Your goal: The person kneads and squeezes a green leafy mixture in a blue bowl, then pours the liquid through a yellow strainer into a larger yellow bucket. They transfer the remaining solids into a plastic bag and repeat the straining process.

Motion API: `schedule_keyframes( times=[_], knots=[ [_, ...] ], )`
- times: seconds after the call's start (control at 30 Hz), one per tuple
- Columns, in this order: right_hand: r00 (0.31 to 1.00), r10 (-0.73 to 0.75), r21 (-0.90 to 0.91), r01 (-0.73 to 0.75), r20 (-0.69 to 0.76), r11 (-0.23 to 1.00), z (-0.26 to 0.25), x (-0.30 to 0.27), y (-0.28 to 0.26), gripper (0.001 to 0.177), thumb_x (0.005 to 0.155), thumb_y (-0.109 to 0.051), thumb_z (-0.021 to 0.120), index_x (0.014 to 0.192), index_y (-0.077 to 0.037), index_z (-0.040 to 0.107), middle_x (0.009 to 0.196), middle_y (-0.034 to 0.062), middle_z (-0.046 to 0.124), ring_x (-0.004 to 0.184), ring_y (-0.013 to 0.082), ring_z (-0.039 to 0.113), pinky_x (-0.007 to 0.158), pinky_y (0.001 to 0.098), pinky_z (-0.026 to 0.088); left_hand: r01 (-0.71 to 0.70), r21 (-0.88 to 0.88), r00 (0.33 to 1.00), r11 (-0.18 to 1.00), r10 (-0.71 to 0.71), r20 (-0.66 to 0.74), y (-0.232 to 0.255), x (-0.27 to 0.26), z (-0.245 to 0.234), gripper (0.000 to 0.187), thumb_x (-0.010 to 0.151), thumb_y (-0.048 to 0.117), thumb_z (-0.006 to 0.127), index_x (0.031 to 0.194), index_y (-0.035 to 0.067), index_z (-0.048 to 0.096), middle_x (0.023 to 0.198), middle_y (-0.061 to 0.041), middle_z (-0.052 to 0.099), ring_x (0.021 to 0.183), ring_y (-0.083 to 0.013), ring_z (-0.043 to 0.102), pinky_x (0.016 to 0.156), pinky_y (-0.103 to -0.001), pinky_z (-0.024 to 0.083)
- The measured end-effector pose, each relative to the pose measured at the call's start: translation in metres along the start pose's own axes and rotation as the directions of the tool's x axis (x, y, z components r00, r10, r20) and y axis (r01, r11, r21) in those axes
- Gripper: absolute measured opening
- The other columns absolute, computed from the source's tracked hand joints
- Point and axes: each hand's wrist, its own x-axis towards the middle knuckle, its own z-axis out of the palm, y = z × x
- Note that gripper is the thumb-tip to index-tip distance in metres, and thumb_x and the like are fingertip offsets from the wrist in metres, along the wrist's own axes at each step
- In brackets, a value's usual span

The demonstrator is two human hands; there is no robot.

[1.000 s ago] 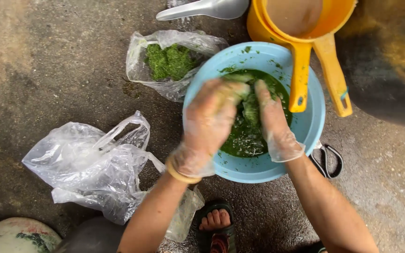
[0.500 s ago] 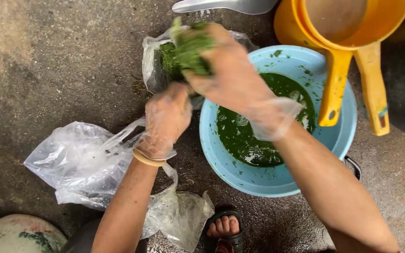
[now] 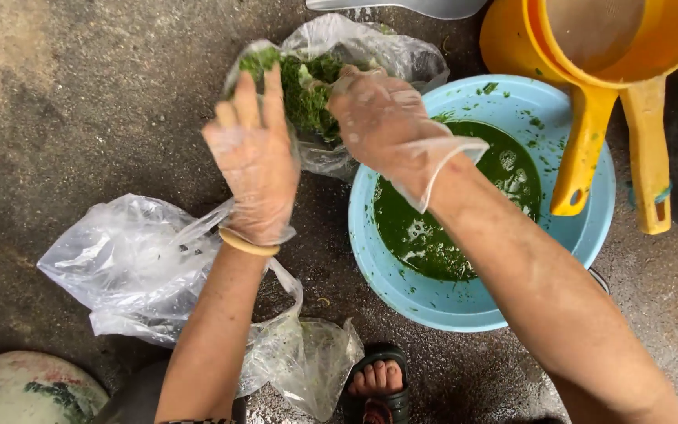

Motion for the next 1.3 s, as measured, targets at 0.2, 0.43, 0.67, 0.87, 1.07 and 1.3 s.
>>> schedule_keyframes(
  times=[0.2, 0.43, 0.67, 0.87, 1.07, 1.3],
  knots=[
    [0.756, 0.302, 0.813, -0.558, 0.581, -0.166, -0.007, 0.058, -0.007, 0.033, 0.110, -0.006, 0.040, 0.141, 0.002, 0.049, 0.104, 0.0261, 0.074, 0.042, 0.0049, 0.048, 0.029, 0.0229, 0.039, -0.135, -0.259, 0.981, 0.956, 0.093, -0.168, -0.007, 0.049, -0.020, 0.086, 0.081, -0.031, 0.056, 0.153, 0.014, 0.047, 0.147, -0.028, 0.049, 0.136, -0.0577, 0.021, 0.111, -0.079, 0.024],
    [0.791, 0.331, 0.858, -0.485, 0.514, -0.171, 0.003, 0.024, 0.002, 0.044, 0.111, -0.025, 0.033, 0.136, 0.011, 0.041, 0.119, 0.0175, 0.041, 0.097, 0.0321, 0.044, 0.056, 0.0342, 0.064, -0.164, -0.059, 0.986, 0.985, 0.161, -0.042, -0.008, 0.023, -0.023, 0.068, 0.087, -0.005, 0.070, 0.148, 0.022, 0.061, 0.144, -0.015, 0.058, 0.122, -0.0397, 0.045, 0.102, -0.057, 0.033],
    [0.663, -0.057, 0.182, -0.286, 0.747, -0.941, -0.011, -0.122, -0.058, 0.025, 0.110, -0.024, 0.053, 0.108, -0.008, 0.072, 0.093, 0.0130, 0.074, 0.067, 0.0262, 0.072, 0.057, 0.0389, 0.065, -0.425, -0.716, 0.904, 0.554, 0.295, -0.309, 0.067, -0.011, -0.145, 0.022, 0.091, 0.001, 0.077, 0.097, 0.016, 0.061, 0.087, 0.001, 0.059, 0.063, -0.0136, 0.056, 0.056, -0.030, 0.047],
    [0.672, 0.202, 0.594, -0.425, 0.713, -0.683, -0.025, -0.063, -0.220, 0.059, 0.080, -0.050, 0.076, 0.130, -0.022, 0.065, 0.121, 0.0096, 0.046, 0.114, 0.0375, 0.055, 0.081, 0.0502, 0.066, -0.405, -0.641, 0.619, 0.652, 0.712, 0.333, 0.158, -0.012, -0.094, 0.090, 0.072, 0.062, 0.085, 0.137, 0.005, 0.056, 0.123, -0.018, 0.058, 0.107, -0.0350, 0.063, 0.078, -0.047, 0.057],
    [0.774, -0.031, 0.430, -0.384, 0.632, -0.817, -0.070, -0.106, -0.224, 0.065, 0.082, -0.068, 0.069, 0.120, -0.016, 0.066, 0.114, 0.0043, 0.045, 0.106, 0.0277, 0.056, 0.075, 0.0442, 0.065, -0.508, -0.452, 0.464, 0.734, 0.675, 0.574, 0.135, -0.038, -0.154, 0.090, 0.072, 0.015, 0.090, 0.149, 0.009, 0.042, 0.116, -0.015, 0.052, 0.089, -0.0261, 0.059, 0.069, -0.036, 0.055],
    [0.703, -0.229, -0.387, 0.072, 0.674, -0.919, -0.103, -0.109, -0.195, 0.059, 0.088, -0.054, 0.066, 0.126, -0.010, 0.063, 0.120, 0.0101, 0.053, 0.109, 0.0300, 0.060, 0.085, 0.0444, 0.060, -0.415, -0.414, 0.759, 0.810, 0.560, 0.332, 0.169, -0.111, -0.085, 0.031, 0.088, 0.001, 0.064, 0.119, 0.002, 0.055, 0.110, -0.014, 0.055, 0.076, -0.0239, 0.072, 0.050, -0.040, 0.062]
  ],
)
